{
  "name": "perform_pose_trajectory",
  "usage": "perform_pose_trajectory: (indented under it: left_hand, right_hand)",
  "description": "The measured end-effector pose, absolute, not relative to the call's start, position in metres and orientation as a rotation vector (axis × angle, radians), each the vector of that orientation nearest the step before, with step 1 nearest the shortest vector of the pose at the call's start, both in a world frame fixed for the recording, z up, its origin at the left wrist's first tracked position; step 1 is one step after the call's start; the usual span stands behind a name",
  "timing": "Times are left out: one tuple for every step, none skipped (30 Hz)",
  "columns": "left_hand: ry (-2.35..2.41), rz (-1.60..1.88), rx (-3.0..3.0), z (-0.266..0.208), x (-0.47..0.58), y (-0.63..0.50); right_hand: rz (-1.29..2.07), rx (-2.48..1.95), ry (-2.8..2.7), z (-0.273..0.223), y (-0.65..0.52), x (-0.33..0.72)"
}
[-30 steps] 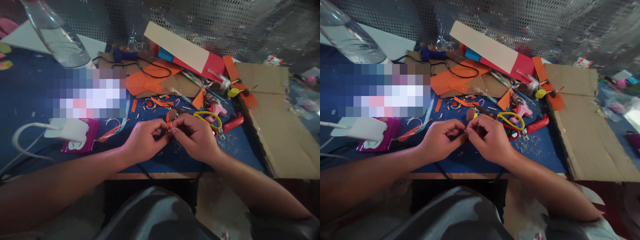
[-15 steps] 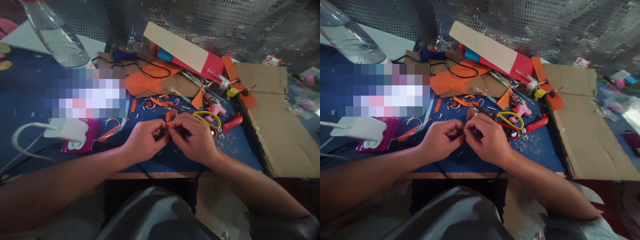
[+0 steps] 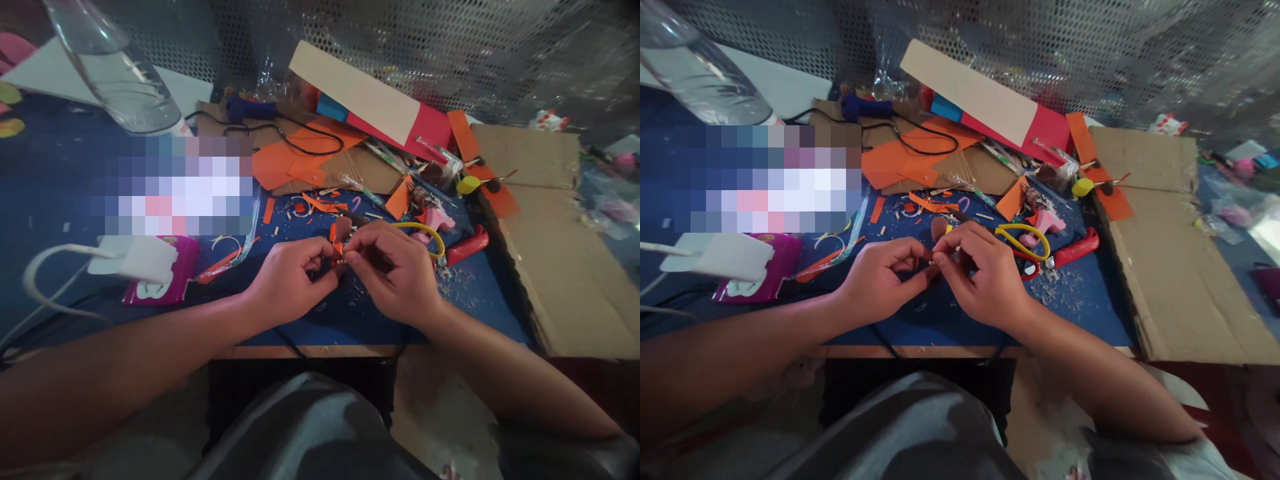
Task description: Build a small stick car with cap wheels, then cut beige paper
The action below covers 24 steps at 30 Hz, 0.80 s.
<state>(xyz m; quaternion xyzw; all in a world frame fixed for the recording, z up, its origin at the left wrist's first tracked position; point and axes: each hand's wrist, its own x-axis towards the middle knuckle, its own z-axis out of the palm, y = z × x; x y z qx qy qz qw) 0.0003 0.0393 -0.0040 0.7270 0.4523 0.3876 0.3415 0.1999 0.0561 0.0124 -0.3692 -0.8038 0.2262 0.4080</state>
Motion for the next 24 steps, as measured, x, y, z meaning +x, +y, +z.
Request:
perform_pose_trajectory:
  left_hand:
    - [1.17,1.012,1.884,-0.0041,0.0001,0.0392]
    - [1.165,1.015,1.877,-0.0041,-0.0001,0.0391]
    - [1.163,1.016,1.873,-0.0041,-0.0003,0.0392]
    - [1.16,1.015,1.872,-0.004,-0.0004,0.0393]
    - [1.158,1.013,1.872,-0.0037,-0.0005,0.0394]
    - [1.155,1.012,1.873,-0.0032,-0.0006,0.0396]
    - [1.151,1.011,1.875,-0.0024,-0.0005,0.0398]
    - [1.149,1.011,1.876,-0.0016,-0.0005,0.0399]
    - [1.147,1.014,1.878,-0.0007,-0.0004,0.0399]
    - [1.147,1.017,1.881,0.0001,-0.0003,0.0398]
    - [1.149,1.019,1.884,0.0007,-0.0003,0.0396]
    - [1.152,1.018,1.889,0.001,-0.0002,0.0393]
    - [1.157,1.016,1.891,0.001,-0.0002,0.039]
    - [1.161,1.01,1.891,0.0007,-0.0002,0.0387]
    - [1.165,1.0,1.887,0.0003,-0.0002,0.0385]
    - [1.168,0.991,1.88,-0.0003,-0.0002,0.0385]
    - [1.171,0.984,1.871,-0.0008,-0.0001,0.0385]
    - [1.176,0.979,1.861,-0.0012,-0.0001,0.0386]
    - [1.18,0.976,1.853,-0.0015,-0.0001,0.0389]
    - [1.183,0.973,1.846,-0.0015,0.0,0.0392]
    - [1.186,0.974,1.842,-0.0014,0.0,0.0396]
    - [1.188,0.976,1.839,-0.0011,0.0001,0.04]
    - [1.189,0.976,1.837,-0.0008,0.0001,0.0403]
    - [1.186,0.976,1.834,-0.0005,0.0001,0.0405]
  right_hand:
    - [0.57,-0.93,-2.025,0.0132,0.0563,0.2011]
    - [0.569,-0.928,-2.024,0.0142,0.0564,0.2024]
    - [0.568,-0.922,-2.023,0.0153,0.0564,0.2036]
    - [0.568,-0.911,-2.028,0.0164,0.0563,0.2048]
    - [0.564,-0.895,-2.04,0.0172,0.0562,0.2057]
    - [0.556,-0.878,-2.057,0.0178,0.0562,0.2064]
    - [0.543,-0.862,-2.076,0.018,0.0563,0.2068]
    - [0.523,-0.848,-2.093,0.0179,0.0565,0.2069]
    - [0.497,-0.837,-2.107,0.0176,0.0567,0.2068]
    - [0.468,-0.829,-2.116,0.0172,0.057,0.2065]
    - [0.443,-0.822,-2.121,0.0168,0.0573,0.2061]
    - [0.428,-0.818,-2.124,0.0165,0.0575,0.2057]
    - [0.428,-0.819,-2.123,0.0165,0.0576,0.2052]
    - [0.445,-0.827,-2.119,0.0167,0.0576,0.2048]
    - [0.475,-0.843,-2.112,0.0171,0.0574,0.2043]
    - [0.511,-0.863,-2.103,0.0176,0.0571,0.2039]
    - [0.545,-0.886,-2.094,0.018,0.0568,0.2035]
    - [0.57,-0.91,-2.086,0.0183,0.0565,0.2031]
    - [0.586,-0.931,-2.079,0.0184,0.0562,0.2027]
    - [0.594,-0.947,-2.075,0.0182,0.056,0.2023]
    - [0.597,-0.959,-2.073,0.0178,0.0559,0.202]
    - [0.597,-0.97,-2.072,0.0172,0.0559,0.2017]
    - [0.596,-0.977,-2.072,0.0166,0.0559,0.2015]
    - [0.594,-0.978,-2.072,0.016,0.056,0.2015]
